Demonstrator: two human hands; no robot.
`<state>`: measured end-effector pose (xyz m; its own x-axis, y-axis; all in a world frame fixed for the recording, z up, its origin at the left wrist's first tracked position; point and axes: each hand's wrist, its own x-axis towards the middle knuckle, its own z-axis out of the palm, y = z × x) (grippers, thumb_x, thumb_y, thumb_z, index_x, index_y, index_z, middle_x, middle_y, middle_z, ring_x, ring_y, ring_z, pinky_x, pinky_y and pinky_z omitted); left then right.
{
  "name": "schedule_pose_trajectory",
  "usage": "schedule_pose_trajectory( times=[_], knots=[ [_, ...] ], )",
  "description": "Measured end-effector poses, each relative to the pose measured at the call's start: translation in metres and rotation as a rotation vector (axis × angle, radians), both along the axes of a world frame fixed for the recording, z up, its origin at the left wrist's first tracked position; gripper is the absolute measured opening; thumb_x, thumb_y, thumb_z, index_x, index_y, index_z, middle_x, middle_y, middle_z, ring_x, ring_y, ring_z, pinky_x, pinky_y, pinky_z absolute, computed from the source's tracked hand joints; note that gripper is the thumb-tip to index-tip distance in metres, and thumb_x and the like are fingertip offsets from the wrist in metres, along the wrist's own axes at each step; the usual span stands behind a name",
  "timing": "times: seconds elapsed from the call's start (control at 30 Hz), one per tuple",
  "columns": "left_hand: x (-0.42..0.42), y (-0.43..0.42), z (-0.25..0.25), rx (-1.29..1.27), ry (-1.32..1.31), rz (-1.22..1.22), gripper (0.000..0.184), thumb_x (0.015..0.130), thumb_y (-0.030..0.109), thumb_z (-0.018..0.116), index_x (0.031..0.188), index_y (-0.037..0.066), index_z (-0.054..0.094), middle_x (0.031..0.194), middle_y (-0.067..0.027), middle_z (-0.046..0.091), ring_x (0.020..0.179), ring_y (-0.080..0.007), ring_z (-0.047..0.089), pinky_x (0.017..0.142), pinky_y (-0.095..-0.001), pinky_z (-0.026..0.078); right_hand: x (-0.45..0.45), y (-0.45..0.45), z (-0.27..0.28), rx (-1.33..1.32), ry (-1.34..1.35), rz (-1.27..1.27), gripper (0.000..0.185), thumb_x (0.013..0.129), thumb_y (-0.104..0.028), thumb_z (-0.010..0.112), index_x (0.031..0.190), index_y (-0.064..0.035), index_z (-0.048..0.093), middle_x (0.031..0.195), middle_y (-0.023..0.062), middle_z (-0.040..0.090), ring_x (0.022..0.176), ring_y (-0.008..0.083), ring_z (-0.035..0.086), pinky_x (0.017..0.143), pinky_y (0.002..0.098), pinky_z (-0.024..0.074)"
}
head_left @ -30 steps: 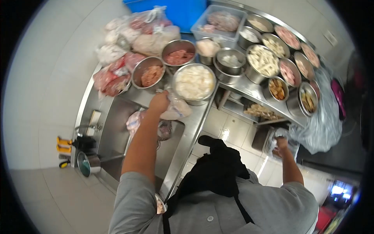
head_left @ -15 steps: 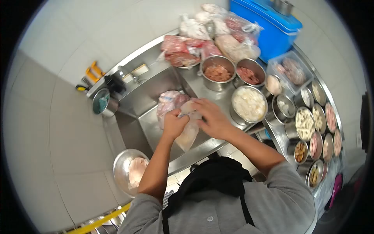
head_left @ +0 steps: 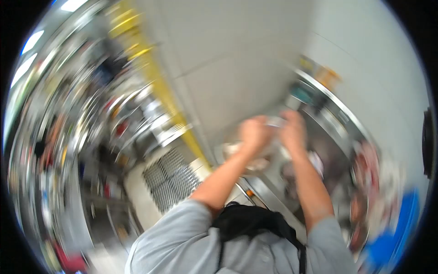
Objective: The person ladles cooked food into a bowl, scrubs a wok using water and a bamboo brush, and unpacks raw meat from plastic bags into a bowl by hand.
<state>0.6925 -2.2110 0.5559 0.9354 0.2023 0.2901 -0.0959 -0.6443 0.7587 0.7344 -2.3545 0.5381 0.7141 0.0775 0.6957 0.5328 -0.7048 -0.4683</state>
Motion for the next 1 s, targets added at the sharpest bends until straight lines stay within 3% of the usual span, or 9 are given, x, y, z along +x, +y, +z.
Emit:
schedule_pose_trajectory(
  times=[0.07, 0.13, 0.33, 0.4, 0.63, 0.67, 0.77, 0.87, 1.0],
  knots=[
    [0.010, 0.021, -0.018, 0.103, -0.165, 0.188, 0.018, 0.065, 0.013, 0.067, 0.082, 0.006, 0.070, 0.083, -0.0174, 0.069, 0.079, -0.0374, 0.066, 0.075, -0.0441, 0.051, -0.001, 0.022, 0.011, -0.160, 0.025, 0.083, 0.030, 0.076, 0.000, 0.058, 0.106, 0.0006, 0.060, 0.104, 0.0216, 0.061, 0.100, 0.0386, 0.057, 0.088, 0.0448, 0.0445],
    [0.023, 0.042, -0.026, 0.134, -0.256, 0.315, 0.010, 0.062, 0.012, 0.065, 0.071, 0.011, 0.067, 0.079, -0.0131, 0.067, 0.079, -0.0320, 0.064, 0.075, -0.0472, 0.043, 0.020, 0.036, 0.000, -0.216, 0.089, 0.102, 0.035, 0.075, 0.003, 0.057, 0.109, 0.0020, 0.056, 0.112, 0.0212, 0.059, 0.108, 0.0369, 0.055, 0.096, 0.0427, 0.0418],
    [-0.011, 0.118, -0.024, 0.153, -0.385, 0.470, 0.012, 0.061, 0.011, 0.069, 0.072, 0.012, 0.065, 0.082, -0.0062, 0.059, 0.088, -0.0265, 0.057, 0.078, -0.0414, 0.039, 0.123, 0.026, -0.020, -0.216, 0.271, 0.164, 0.035, 0.075, 0.003, 0.055, 0.110, 0.0021, 0.051, 0.104, 0.0160, 0.061, 0.096, 0.0297, 0.059, 0.090, 0.0367, 0.0452],
    [-0.019, 0.118, -0.031, 0.147, -0.335, 0.453, 0.014, 0.060, 0.009, 0.070, 0.073, 0.012, 0.065, 0.086, -0.0074, 0.059, 0.092, -0.0259, 0.056, 0.076, -0.0408, 0.040, 0.140, 0.014, -0.026, 0.126, 0.598, 0.157, 0.033, 0.078, 0.000, 0.055, 0.111, 0.0034, 0.051, 0.102, 0.0140, 0.061, 0.091, 0.0254, 0.060, 0.085, 0.0348, 0.0472],
    [-0.020, 0.113, -0.040, -0.129, -0.292, 0.493, 0.014, 0.063, 0.007, 0.066, 0.078, 0.007, 0.064, 0.088, -0.0124, 0.060, 0.094, -0.0340, 0.056, 0.079, -0.0447, 0.046, 0.100, 0.019, -0.020, 0.420, 0.414, 0.241, 0.041, 0.092, -0.009, 0.051, 0.132, 0.0004, 0.048, 0.123, 0.0167, 0.059, 0.109, 0.0267, 0.060, 0.091, 0.0351, 0.0491],
    [-0.017, 0.111, -0.036, -0.206, -0.274, 0.516, 0.015, 0.064, 0.007, 0.066, 0.078, 0.006, 0.064, 0.090, -0.0140, 0.060, 0.094, -0.0354, 0.057, 0.081, -0.0453, 0.047, 0.087, 0.026, -0.011, 0.457, 0.399, 0.223, 0.041, 0.092, -0.009, 0.051, 0.132, 0.0004, 0.048, 0.123, 0.0167, 0.059, 0.109, 0.0267, 0.060, 0.091, 0.0351, 0.0491],
    [-0.016, 0.110, -0.026, -0.196, -0.185, 0.473, 0.015, 0.065, 0.008, 0.066, 0.079, 0.004, 0.063, 0.091, -0.0171, 0.060, 0.093, -0.0377, 0.058, 0.081, -0.0469, 0.047, 0.093, 0.028, -0.018, 0.922, 0.863, 0.442, 0.041, 0.097, -0.024, 0.049, 0.131, -0.0005, 0.050, 0.122, 0.0141, 0.060, 0.107, 0.0277, 0.061, 0.090, 0.0409, 0.0509],
    [-0.017, 0.112, -0.014, -0.188, -0.101, 0.418, 0.015, 0.066, 0.008, 0.065, 0.080, 0.002, 0.062, 0.091, -0.0187, 0.061, 0.091, -0.0394, 0.058, 0.079, -0.0480, 0.047, 0.091, 0.027, -0.029, 1.002, 0.946, 0.292, 0.040, 0.097, -0.027, 0.050, 0.128, -0.0014, 0.052, 0.121, 0.0141, 0.060, 0.106, 0.0278, 0.062, 0.090, 0.0405, 0.0513],
    [-0.018, 0.117, -0.021, -0.137, -0.168, 0.397, 0.015, 0.067, 0.007, 0.065, 0.081, 0.002, 0.062, 0.090, -0.0202, 0.061, 0.090, -0.0406, 0.059, 0.079, -0.0481, 0.047, 0.075, 0.030, -0.030, 1.135, 1.065, 0.375, 0.041, 0.096, -0.030, 0.053, 0.124, -0.0011, 0.055, 0.121, 0.0143, 0.061, 0.107, 0.0284, 0.062, 0.091, 0.0411, 0.0517]
  ],
)
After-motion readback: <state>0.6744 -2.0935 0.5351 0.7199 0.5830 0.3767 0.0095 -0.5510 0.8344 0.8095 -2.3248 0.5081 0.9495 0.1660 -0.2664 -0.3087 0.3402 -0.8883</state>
